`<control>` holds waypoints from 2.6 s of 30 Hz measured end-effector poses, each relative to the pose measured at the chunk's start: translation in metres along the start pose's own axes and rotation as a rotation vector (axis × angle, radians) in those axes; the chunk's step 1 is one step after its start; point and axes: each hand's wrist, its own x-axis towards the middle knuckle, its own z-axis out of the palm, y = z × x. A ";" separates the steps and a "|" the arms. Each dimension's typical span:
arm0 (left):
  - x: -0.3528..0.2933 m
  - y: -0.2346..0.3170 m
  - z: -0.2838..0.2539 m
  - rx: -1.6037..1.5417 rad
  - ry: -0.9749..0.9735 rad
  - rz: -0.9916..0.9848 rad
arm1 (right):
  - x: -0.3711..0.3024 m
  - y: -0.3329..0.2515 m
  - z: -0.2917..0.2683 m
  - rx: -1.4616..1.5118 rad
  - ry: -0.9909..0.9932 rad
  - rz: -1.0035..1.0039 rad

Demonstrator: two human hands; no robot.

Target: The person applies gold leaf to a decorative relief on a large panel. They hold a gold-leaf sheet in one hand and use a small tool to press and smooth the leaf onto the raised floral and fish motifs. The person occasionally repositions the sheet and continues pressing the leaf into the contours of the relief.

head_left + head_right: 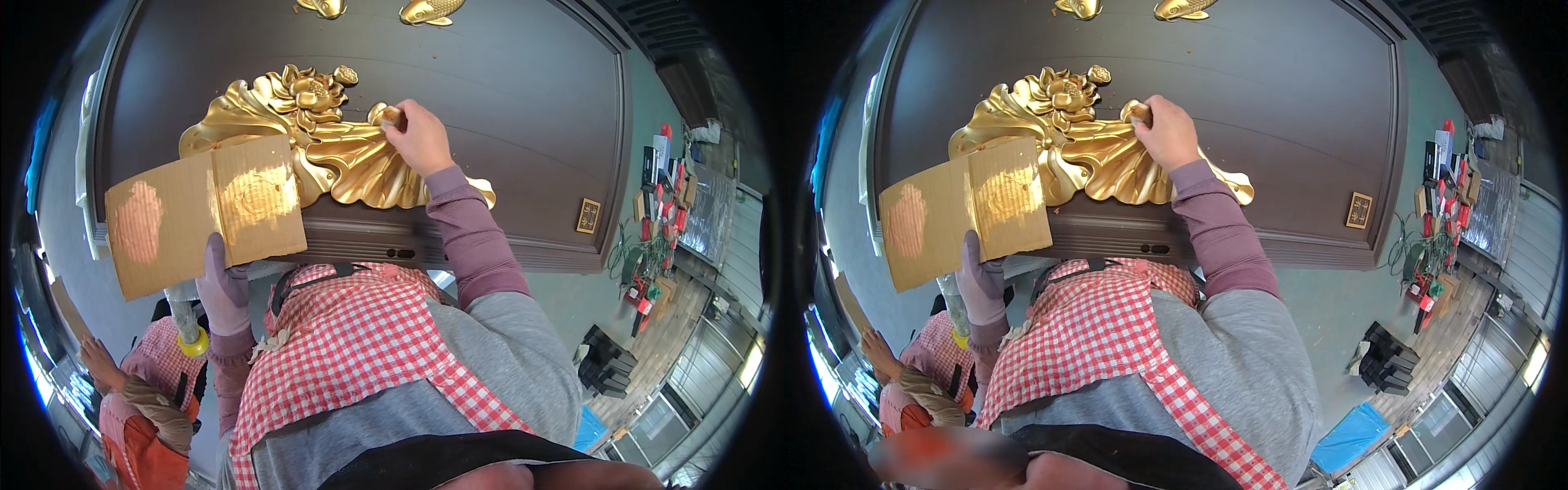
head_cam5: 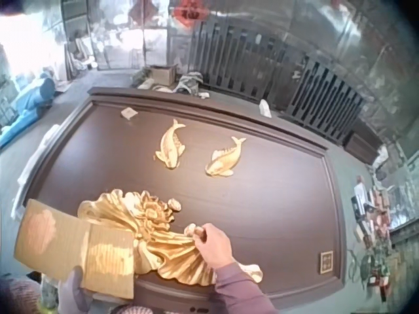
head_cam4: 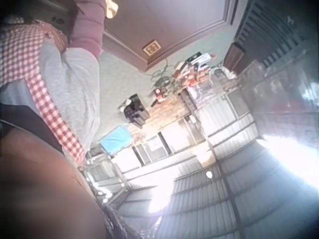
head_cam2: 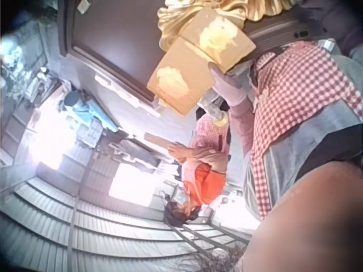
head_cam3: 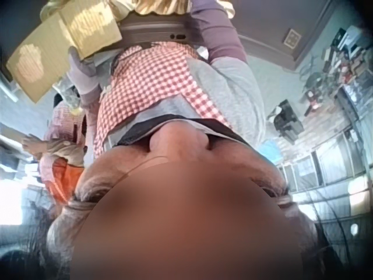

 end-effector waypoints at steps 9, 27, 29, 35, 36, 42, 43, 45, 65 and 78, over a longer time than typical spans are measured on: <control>0.002 -0.003 0.004 -0.115 0.025 0.011 | -0.004 -0.007 0.000 0.014 0.043 -0.011; 0.010 0.001 0.001 -0.013 -0.024 0.050 | -0.008 0.013 0.009 0.144 0.151 0.156; 0.006 0.000 0.002 -0.006 -0.003 0.058 | -0.005 0.003 0.012 0.128 0.118 0.116; 0.003 -0.003 0.004 -0.072 -0.014 0.016 | -0.017 0.021 -0.007 -0.017 0.137 0.164; 0.002 -0.003 0.005 -0.086 -0.007 0.009 | -0.018 0.023 -0.007 0.006 0.127 0.196; 0.004 0.001 0.008 -0.095 0.010 0.078 | -0.013 0.011 0.002 0.042 0.142 0.127; 0.007 0.003 0.005 -0.064 0.007 0.100 | -0.015 0.015 -0.001 0.011 0.145 0.130; 0.005 -0.003 0.008 -0.104 -0.010 0.071 | -0.021 0.024 -0.009 -0.046 0.148 0.152; 0.002 0.007 -0.001 -0.098 -0.003 -0.049 | -0.038 0.043 -0.019 0.419 0.178 0.128; 0.001 0.009 -0.002 -0.059 0.006 -0.004 | -0.010 0.013 -0.023 0.087 -0.021 0.026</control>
